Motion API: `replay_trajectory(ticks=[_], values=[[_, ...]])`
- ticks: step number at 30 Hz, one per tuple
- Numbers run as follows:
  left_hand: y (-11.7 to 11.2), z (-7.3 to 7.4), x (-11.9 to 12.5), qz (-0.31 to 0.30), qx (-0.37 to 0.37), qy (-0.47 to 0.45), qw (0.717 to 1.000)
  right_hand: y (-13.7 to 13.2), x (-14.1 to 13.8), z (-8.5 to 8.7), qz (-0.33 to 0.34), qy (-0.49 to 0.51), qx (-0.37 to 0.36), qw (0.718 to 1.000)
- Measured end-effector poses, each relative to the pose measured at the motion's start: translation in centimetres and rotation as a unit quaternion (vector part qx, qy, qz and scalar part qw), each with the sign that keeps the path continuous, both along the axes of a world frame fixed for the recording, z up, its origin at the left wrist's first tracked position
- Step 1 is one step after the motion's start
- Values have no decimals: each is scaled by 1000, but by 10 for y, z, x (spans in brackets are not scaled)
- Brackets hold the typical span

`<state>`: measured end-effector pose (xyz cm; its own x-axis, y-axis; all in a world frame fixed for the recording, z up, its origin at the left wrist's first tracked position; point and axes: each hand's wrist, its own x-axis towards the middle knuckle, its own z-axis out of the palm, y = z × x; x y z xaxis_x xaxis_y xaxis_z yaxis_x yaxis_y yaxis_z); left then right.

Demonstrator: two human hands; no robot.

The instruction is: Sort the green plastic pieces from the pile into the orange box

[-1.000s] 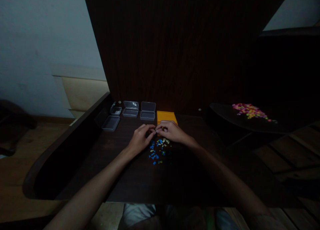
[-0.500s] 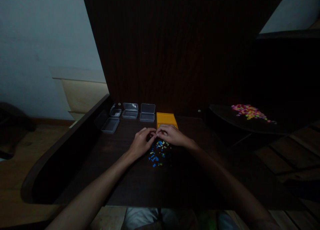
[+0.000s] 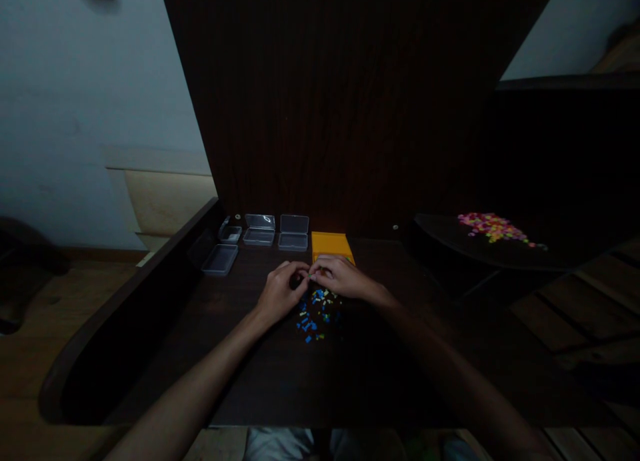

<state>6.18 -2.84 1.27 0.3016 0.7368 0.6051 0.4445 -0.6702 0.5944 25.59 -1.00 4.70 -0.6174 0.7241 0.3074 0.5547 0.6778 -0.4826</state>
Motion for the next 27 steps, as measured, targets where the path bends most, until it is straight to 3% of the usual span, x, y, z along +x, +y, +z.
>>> replay_trajectory(ticks=[5,9,13,17,27], values=[[0,-1,1,-1,-5,12,1000,7,9,-3,-8,-30,13,999],[-1,-2,2,1,16,39,999,22,24,-10,-88,-60,50,993],[-4,-2,3,-11,24,55,998,37,35,-17,-162,-69,23,984],[-5,-1,4,-16,22,70,997,47,34,-21,-203,-96,-21,974],[-5,-2,2,-19,19,84,996,58,22,-33,-242,-134,-5,961]])
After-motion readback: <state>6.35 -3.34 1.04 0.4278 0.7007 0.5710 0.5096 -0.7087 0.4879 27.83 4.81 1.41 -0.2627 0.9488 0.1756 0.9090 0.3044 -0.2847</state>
